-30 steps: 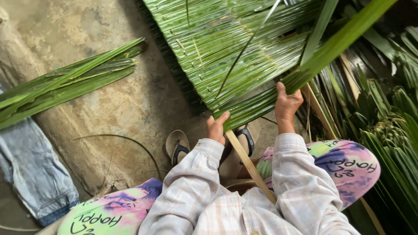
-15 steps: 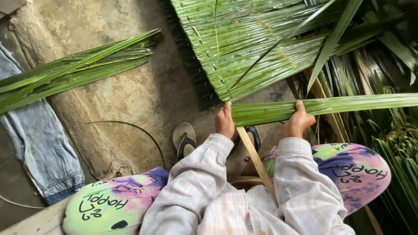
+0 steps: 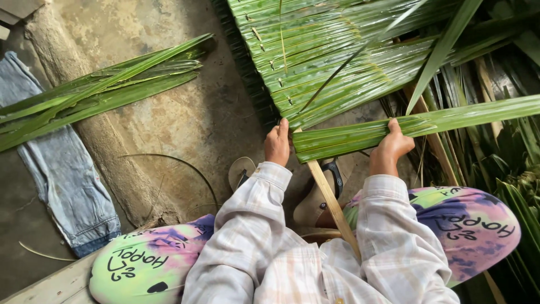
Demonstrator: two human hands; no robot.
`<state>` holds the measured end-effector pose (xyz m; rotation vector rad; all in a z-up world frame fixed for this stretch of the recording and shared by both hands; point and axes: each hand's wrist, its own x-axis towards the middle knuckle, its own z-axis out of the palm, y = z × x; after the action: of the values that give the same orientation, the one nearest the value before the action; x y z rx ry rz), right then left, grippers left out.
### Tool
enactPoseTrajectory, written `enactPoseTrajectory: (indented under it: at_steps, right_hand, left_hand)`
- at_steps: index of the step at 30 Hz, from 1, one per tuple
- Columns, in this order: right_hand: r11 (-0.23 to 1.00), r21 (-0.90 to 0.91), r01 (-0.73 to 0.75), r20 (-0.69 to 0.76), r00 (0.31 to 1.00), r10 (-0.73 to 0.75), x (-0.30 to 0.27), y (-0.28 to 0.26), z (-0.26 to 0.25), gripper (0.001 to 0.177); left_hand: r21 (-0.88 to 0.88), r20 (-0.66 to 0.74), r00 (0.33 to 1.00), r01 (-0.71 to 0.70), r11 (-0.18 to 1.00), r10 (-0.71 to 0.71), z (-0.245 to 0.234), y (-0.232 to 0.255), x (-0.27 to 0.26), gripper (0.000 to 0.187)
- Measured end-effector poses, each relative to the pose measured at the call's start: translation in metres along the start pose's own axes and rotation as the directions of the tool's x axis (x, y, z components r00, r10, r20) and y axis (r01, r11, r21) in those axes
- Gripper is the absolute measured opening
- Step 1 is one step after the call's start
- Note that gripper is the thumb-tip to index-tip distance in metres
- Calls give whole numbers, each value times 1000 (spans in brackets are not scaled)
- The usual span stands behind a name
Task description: Weaving palm leaves together over a wooden slat to create a thatched panel
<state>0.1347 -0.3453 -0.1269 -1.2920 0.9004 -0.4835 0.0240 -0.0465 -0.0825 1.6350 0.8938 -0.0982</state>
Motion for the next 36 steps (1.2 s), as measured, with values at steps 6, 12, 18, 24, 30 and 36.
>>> enactPoseTrajectory:
  at_steps: [6, 12, 18, 24, 30, 36]
  right_hand:
    - [999, -4, -42, -4, 999, 42, 2, -2, 0, 62]
    - [999, -21, 31, 28, 999, -31, -37, -52, 5, 55]
    - [998, 40, 45, 1, 999, -45, -28, -30, 2, 56]
    - [998, 10, -61, -94, 994, 62, -6, 10, -8, 59]
    - [994, 61, -95, -136, 985, 103, -23, 1, -8, 61]
    - [984, 130, -121, -133, 981, 139, -50, -21, -10, 70]
  left_hand:
    - [74, -122, 969, -209, 975, 217, -7, 15, -48, 41]
    - [666, -87, 742, -453, 592, 665, -2, 50, -31, 64]
    - [921, 207, 343, -383, -64, 916, -12, 48, -21, 50]
    - [893, 67, 379, -435, 114, 923, -12, 12, -33, 36]
    - [257, -3, 957, -281, 925, 292, 4, -8, -92, 33]
    - [-3, -94, 969, -232, 973, 230, 21, -20, -72, 21]
